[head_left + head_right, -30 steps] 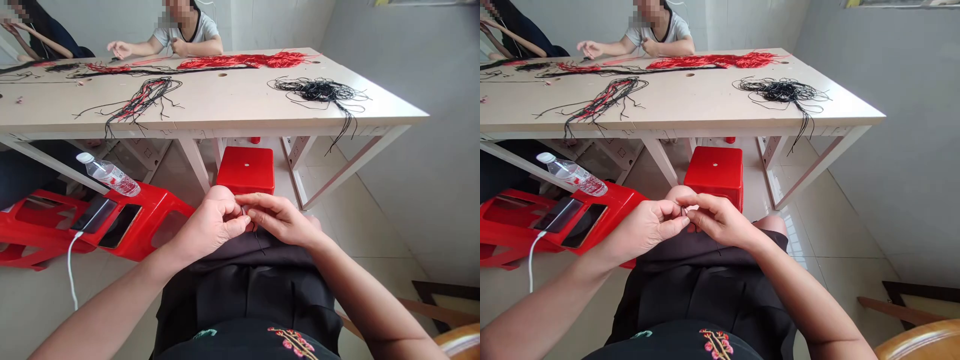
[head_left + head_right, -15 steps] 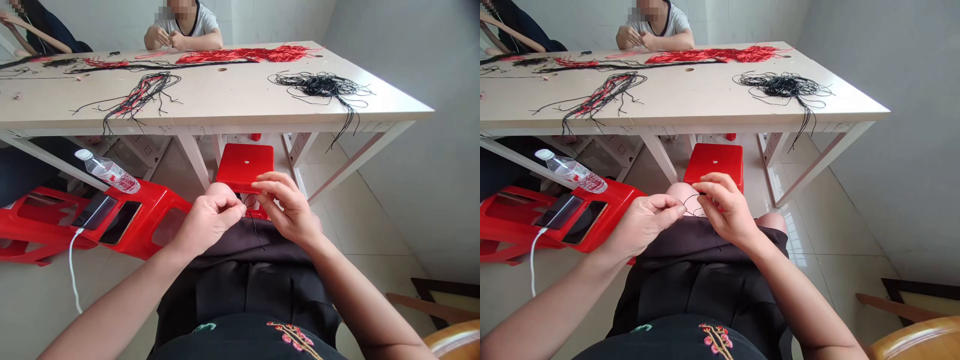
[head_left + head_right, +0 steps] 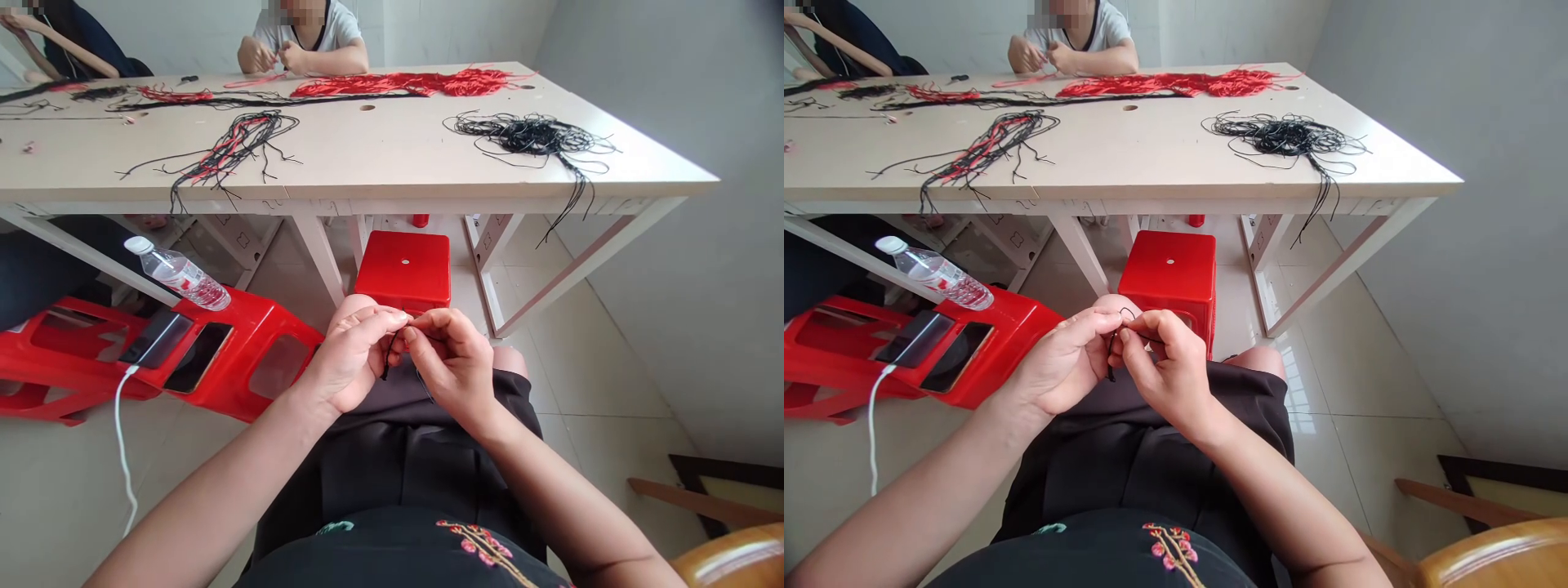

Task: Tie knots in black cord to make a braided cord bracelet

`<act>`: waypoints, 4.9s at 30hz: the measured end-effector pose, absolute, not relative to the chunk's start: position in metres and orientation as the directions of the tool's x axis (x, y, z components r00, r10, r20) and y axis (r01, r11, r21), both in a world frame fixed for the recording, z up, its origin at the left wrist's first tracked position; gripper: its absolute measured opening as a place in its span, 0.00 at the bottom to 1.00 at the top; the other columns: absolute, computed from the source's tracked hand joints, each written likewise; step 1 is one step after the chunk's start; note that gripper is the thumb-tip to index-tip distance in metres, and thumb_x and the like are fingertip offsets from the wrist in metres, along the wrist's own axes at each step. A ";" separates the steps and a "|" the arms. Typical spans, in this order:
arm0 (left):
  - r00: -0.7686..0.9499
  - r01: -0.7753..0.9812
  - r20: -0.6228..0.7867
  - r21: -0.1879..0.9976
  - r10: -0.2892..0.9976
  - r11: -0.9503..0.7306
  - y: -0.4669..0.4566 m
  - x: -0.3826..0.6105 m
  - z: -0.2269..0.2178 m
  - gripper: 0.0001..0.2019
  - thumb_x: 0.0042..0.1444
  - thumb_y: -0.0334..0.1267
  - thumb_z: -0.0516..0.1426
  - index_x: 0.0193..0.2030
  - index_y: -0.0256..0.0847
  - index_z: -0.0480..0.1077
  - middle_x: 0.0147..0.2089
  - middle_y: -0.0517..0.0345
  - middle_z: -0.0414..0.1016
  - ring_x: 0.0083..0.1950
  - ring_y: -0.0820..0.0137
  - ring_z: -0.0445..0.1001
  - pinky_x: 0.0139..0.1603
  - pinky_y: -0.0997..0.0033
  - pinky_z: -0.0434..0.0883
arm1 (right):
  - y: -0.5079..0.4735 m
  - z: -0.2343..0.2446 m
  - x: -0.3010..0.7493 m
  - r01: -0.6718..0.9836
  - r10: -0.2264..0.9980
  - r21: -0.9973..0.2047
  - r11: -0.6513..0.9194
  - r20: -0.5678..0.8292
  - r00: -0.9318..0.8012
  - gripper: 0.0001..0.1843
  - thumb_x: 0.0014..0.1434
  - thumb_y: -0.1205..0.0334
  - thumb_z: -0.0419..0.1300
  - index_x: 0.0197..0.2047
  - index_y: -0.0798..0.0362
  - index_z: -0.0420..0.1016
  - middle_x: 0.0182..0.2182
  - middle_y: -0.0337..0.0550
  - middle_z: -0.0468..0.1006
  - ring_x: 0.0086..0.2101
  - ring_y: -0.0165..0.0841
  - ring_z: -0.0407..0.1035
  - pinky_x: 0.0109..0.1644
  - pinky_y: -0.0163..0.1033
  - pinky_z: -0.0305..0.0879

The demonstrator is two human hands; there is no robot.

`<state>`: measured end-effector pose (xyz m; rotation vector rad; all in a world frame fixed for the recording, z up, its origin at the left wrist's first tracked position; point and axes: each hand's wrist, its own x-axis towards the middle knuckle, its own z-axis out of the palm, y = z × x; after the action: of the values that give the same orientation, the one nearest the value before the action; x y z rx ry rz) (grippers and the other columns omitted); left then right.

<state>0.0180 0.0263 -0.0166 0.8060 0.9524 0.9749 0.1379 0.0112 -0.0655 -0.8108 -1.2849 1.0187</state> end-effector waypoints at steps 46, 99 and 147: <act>0.087 0.070 -0.002 0.998 0.996 -0.004 0.015 0.015 -0.030 0.07 0.47 0.39 0.63 0.31 0.39 0.74 0.28 0.60 0.69 0.27 0.76 0.66 0.28 0.77 0.65 | 0.013 -0.062 0.148 -0.313 0.994 -0.949 0.028 0.059 -0.091 0.13 0.55 0.52 0.60 0.28 0.52 0.65 0.15 0.28 0.56 0.16 0.21 0.46 0.18 0.30 0.45; 0.215 0.505 0.525 0.662 0.823 -0.554 0.009 0.005 -0.035 0.10 0.42 0.24 0.56 0.30 0.41 0.61 0.30 0.61 0.67 0.29 0.74 0.69 0.29 0.75 0.70 | -0.001 -0.056 0.151 -0.071 0.970 -0.982 0.174 0.184 -0.160 0.08 0.59 0.60 0.56 0.29 0.54 0.68 0.23 0.35 0.66 0.24 0.24 0.59 0.27 0.31 0.59; 0.338 0.522 0.359 0.697 0.870 -0.491 0.013 0.003 -0.020 0.05 0.48 0.28 0.57 0.29 0.42 0.71 0.28 0.59 0.72 0.35 0.70 0.71 0.35 0.70 0.70 | 0.004 -0.057 0.158 -0.277 0.957 -0.957 -0.088 -0.005 -0.289 0.11 0.57 0.54 0.58 0.31 0.54 0.66 0.20 0.33 0.68 0.17 0.21 0.56 0.18 0.29 0.52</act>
<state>0.0026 0.0132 -0.0200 2.1435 1.2186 0.9999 0.1579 0.0043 -0.0575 -0.8707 -1.1646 1.5770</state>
